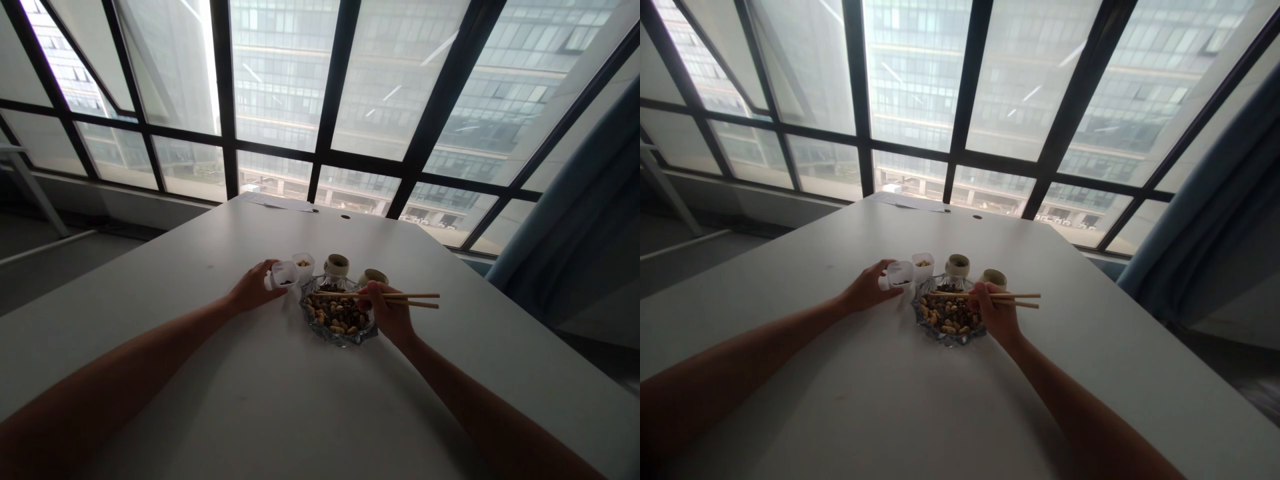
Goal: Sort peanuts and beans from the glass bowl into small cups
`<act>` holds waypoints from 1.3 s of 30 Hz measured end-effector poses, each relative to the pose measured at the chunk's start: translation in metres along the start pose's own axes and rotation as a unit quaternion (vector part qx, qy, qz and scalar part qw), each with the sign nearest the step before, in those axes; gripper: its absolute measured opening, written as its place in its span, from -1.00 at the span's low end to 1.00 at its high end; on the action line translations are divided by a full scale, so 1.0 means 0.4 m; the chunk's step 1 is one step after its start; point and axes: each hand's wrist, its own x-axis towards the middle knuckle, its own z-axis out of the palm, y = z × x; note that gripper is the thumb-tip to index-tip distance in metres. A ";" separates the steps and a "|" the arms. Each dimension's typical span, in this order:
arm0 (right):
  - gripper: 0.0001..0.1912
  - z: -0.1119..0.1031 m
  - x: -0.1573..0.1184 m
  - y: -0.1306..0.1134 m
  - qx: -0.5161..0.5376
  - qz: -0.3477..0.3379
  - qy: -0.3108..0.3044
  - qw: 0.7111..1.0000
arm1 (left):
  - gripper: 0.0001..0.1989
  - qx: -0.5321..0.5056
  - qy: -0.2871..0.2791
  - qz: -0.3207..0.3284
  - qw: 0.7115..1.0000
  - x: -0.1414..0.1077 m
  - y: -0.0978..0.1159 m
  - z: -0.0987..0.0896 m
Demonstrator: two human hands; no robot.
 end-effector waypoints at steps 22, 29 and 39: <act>-0.62 -0.023 -0.001 -0.009 -0.024 -0.102 -0.022 0.994 | -0.33 0.006 0.002 -0.001 1.000 0.000 -0.003 0.002; -0.68 0.050 0.036 -0.097 -0.086 -0.242 -0.052 0.965 | -0.33 -0.007 0.007 0.013 1.000 0.000 -0.010 0.011; -0.60 0.054 0.052 -0.122 -0.122 -0.214 -0.092 0.965 | -0.34 -0.012 -0.001 0.021 1.000 0.000 -0.006 0.009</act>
